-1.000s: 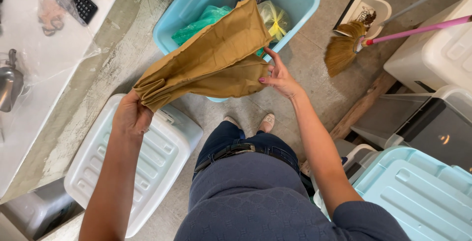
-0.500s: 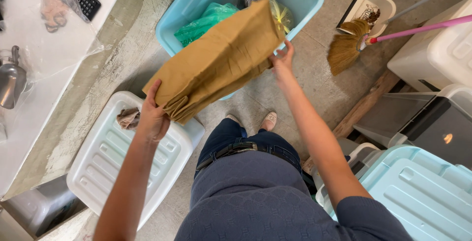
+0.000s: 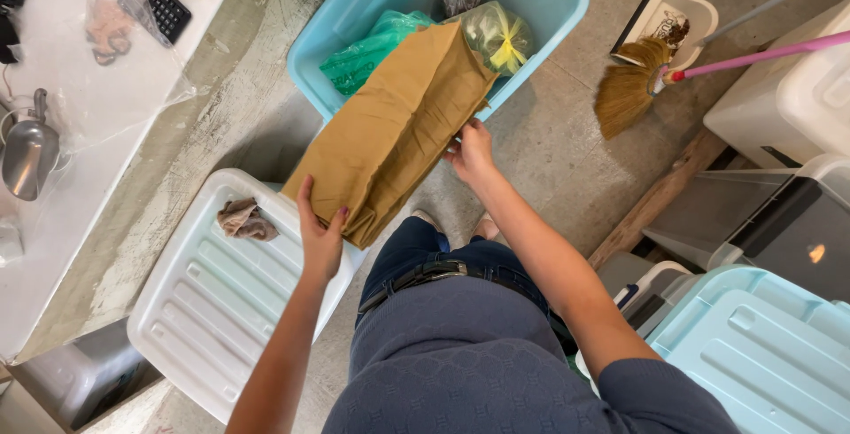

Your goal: Folding a tote bag and securing lids on plastic storage bins

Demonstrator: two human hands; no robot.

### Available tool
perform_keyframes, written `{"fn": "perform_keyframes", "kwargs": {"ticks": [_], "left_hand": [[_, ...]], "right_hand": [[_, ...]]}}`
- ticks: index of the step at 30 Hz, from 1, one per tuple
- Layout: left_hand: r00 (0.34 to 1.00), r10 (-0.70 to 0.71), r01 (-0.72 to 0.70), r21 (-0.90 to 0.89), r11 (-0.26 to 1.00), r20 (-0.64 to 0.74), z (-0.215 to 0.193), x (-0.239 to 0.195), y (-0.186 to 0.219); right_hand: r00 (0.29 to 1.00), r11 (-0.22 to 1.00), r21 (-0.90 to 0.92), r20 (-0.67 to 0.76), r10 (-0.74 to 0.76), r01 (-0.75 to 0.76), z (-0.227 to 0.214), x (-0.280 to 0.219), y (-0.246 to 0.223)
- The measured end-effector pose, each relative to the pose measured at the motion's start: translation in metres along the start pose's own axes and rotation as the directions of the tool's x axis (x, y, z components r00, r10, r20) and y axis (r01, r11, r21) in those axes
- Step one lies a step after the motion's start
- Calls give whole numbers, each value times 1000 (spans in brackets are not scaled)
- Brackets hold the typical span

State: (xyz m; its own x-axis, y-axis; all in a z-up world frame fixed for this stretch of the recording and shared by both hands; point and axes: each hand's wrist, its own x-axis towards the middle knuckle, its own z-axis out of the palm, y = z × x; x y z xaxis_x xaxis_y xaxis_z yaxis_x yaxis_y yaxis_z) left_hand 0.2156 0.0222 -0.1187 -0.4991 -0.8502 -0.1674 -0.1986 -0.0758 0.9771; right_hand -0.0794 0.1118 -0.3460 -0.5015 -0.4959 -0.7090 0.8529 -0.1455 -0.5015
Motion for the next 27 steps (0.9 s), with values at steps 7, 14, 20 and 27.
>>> {"fn": "perform_keyframes", "kwargs": {"ticks": [7, 14, 20, 27], "left_hand": [[996, 85, -85, -37, 996, 6, 13, -21, -14], [997, 65, -62, -90, 994, 32, 19, -26, 5], [989, 131, -131, -3, 991, 66, 24, -31, 26], [906, 384, -422, 453, 785, 179, 32, -44, 34]], "right_hand": [[914, 925, -89, -143, -379, 370, 51, -107, -58], [704, 696, -104, 89, -704, 710, 51, -99, -58], [797, 786, -142, 38, -603, 601, 67, -130, -87], [961, 961, 83, -107, -253, 262, 62, -105, -85]]}}
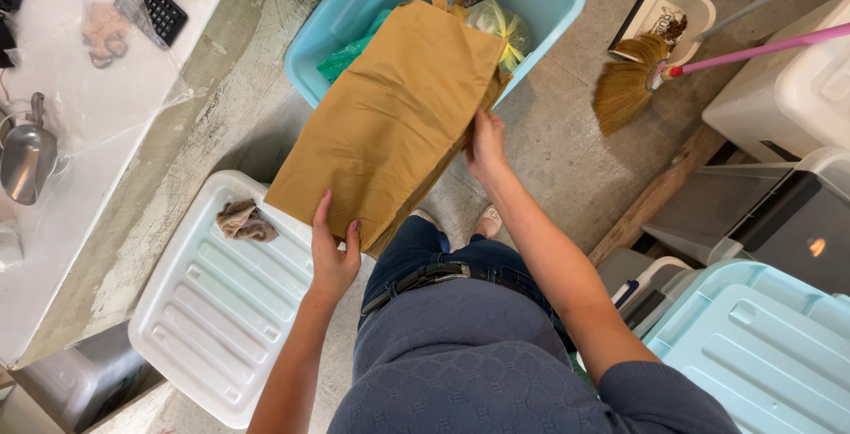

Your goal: Folding a tote bag and securing lids on plastic storage bins

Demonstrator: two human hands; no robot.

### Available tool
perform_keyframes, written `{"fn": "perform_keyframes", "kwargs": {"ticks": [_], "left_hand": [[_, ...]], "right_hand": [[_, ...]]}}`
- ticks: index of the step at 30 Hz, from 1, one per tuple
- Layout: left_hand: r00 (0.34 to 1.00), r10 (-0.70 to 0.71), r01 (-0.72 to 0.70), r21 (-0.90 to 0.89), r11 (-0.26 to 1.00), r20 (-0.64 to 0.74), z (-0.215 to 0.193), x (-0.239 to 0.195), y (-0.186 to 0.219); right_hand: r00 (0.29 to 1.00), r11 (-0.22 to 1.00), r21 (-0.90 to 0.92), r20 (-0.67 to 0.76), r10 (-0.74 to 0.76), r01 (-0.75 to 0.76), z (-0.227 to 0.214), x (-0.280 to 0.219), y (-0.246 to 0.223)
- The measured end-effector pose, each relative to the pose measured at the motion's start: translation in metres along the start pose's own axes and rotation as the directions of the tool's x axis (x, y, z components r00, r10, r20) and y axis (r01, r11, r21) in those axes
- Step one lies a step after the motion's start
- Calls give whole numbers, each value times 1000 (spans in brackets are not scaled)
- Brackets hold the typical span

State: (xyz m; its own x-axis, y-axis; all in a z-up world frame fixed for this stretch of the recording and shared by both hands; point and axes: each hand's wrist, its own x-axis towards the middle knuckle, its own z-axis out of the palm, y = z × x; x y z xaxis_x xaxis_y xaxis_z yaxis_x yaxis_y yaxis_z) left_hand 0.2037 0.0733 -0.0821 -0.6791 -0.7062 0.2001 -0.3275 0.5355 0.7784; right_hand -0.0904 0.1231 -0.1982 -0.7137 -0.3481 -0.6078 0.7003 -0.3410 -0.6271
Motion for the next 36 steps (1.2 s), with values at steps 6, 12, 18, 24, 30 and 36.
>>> {"fn": "perform_keyframes", "kwargs": {"ticks": [6, 12, 18, 24, 30, 36], "left_hand": [[917, 390, -395, 340, 854, 87, -2, -3, -29], [911, 413, -390, 380, 839, 22, 12, -7, -14], [959, 270, -224, 356, 907, -85, 23, -11, 7], [957, 257, -196, 348, 917, -137, 27, -8, 29], [986, -160, 150, -187, 971, -39, 35, -18, 17], [942, -303, 335, -471, 816, 145, 23, -21, -3]], "right_hand": [[998, 997, 57, 39, 45, -48, -53, 71, 47], [989, 966, 248, 141, 40, -75, -10, -15, -15], [964, 973, 221, 267, 3, -64, 1, -72, -51], [954, 988, -145, 301, -3, 49, -7, -74, -52], [994, 980, 167, 45, 98, -104, -11, -31, -42], [996, 981, 180, 64, 65, -75, -34, 11, -22]]}}
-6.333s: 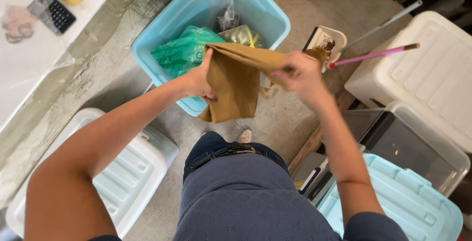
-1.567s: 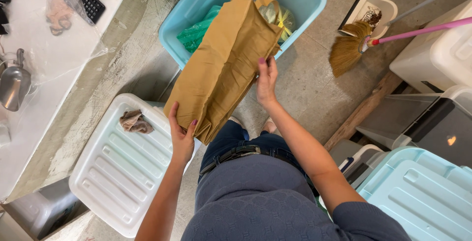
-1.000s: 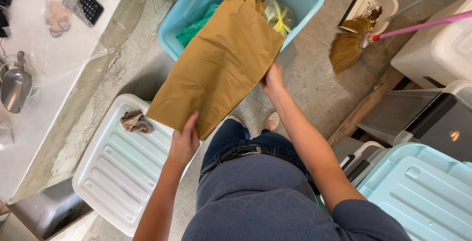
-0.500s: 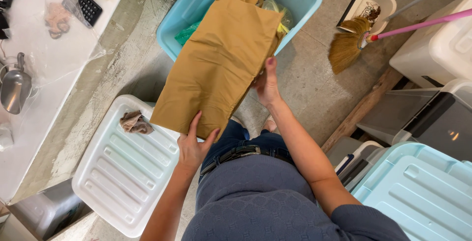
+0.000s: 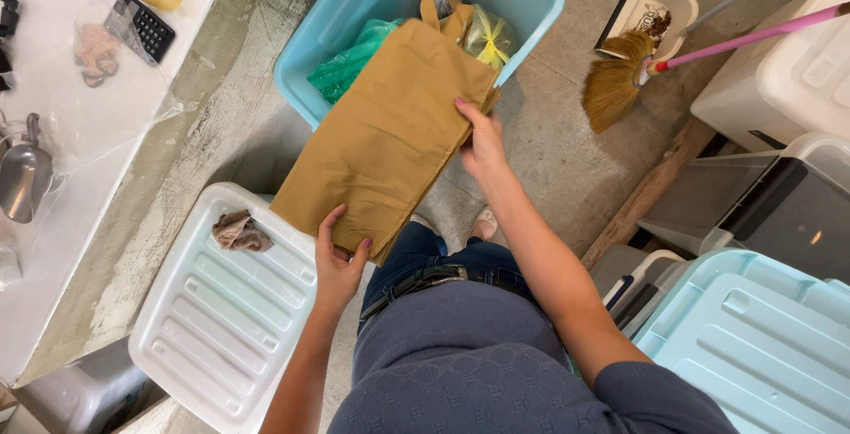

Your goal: Folding a tote bag and securing lids on plastic storage bins

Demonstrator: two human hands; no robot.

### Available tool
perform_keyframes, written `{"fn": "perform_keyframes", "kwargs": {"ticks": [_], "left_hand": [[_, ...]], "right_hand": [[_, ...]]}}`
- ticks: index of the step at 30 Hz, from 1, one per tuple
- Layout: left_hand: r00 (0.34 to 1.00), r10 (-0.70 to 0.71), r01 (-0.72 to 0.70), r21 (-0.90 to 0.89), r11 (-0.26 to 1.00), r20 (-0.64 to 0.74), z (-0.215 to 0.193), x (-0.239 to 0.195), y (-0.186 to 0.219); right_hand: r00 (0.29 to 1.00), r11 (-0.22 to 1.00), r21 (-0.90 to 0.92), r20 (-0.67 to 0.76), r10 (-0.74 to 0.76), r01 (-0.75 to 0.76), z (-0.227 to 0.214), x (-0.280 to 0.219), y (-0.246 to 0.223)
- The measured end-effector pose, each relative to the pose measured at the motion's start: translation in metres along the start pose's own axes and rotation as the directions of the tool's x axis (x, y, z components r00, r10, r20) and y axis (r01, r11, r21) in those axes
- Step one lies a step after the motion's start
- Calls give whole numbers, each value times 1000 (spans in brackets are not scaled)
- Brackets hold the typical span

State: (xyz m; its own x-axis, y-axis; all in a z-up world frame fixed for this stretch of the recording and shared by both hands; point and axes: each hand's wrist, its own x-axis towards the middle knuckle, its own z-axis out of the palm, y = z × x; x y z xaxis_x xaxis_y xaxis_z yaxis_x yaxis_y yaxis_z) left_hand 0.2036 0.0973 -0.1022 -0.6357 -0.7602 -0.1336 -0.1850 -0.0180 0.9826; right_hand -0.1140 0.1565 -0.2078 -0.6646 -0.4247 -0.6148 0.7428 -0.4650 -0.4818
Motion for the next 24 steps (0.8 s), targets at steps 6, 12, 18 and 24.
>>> {"fn": "perform_keyframes", "kwargs": {"ticks": [6, 12, 18, 24], "left_hand": [[972, -234, 230, -186, 955, 2, -9, -7, -29], [895, -433, 373, -349, 859, -109, -11, 1, -71], [898, -315, 382, 190, 904, -309, -12, 15, -106], [867, 495, -396, 680, 618, 55, 109, 32, 47]], "right_hand": [[825, 821, -173, 291, -485, 544, 10, -21, -30], [698, 778, -211, 617, -364, 592, 23, -52, -49], [611, 778, -256, 767, -198, 574, 30, -81, -56], [648, 757, -307, 736, -196, 578, 35, -109, -37]]}}
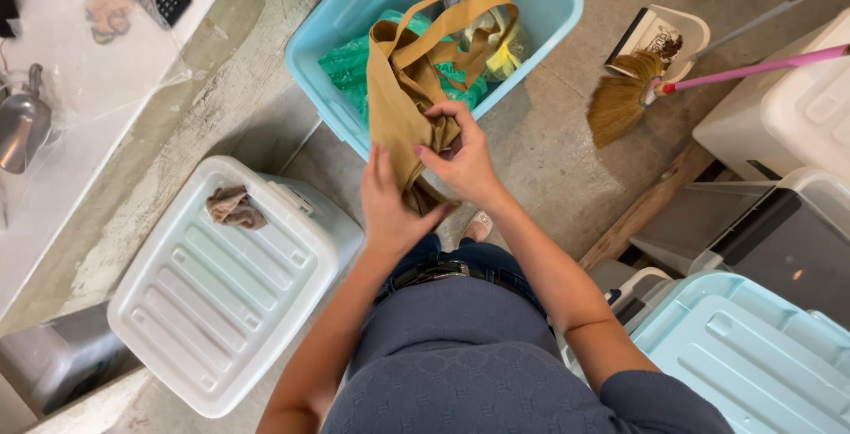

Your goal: Folding a tote bag and securing lids on plastic storage bins

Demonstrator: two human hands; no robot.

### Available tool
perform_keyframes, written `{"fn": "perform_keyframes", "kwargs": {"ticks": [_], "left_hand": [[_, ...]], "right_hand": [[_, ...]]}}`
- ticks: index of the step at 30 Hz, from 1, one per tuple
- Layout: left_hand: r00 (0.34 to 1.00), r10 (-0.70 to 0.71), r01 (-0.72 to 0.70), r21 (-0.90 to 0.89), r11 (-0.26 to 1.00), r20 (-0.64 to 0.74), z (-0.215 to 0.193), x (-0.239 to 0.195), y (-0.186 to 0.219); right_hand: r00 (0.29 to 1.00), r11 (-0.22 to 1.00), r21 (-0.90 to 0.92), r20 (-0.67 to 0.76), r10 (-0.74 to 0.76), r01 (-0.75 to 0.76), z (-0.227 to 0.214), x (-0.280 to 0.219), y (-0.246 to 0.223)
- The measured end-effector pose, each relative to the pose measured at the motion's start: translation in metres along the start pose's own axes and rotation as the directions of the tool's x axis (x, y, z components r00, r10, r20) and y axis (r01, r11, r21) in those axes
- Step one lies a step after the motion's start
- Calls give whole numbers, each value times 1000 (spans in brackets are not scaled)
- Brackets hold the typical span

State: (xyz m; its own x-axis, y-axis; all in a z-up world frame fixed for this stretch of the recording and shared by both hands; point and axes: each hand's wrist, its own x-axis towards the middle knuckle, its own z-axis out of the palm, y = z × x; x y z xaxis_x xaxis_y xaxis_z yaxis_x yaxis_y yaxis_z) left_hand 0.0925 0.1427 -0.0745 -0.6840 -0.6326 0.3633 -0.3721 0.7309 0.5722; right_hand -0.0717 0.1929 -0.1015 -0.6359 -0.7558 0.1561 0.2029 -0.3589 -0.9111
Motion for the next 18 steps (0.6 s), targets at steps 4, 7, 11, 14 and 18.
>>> {"fn": "perform_keyframes", "kwargs": {"ticks": [4, 7, 11, 14, 18], "left_hand": [[973, -102, 90, -66, 994, -205, 70, 3, -41], [951, -195, 155, -176, 972, -240, 83, 6, -61], [969, -22, -17, -153, 988, -246, 57, 26, -45], [979, 77, -89, -58, 994, -190, 47, 28, -50], [935, 342, -309, 256, 916, -96, 55, 26, -68]], "right_hand": [[999, 999, -48, 32, 20, -18, 25, -12, -35], [1000, 976, -219, 0, -6, 6, 25, -19, -47], [949, 835, -548, -231, -216, 57, 18, -20, -52], [919, 542, -835, -131, -371, 100, 0, -12, -55], [894, -24, -978, 198, -401, 206, -16, -4, -43]]}}
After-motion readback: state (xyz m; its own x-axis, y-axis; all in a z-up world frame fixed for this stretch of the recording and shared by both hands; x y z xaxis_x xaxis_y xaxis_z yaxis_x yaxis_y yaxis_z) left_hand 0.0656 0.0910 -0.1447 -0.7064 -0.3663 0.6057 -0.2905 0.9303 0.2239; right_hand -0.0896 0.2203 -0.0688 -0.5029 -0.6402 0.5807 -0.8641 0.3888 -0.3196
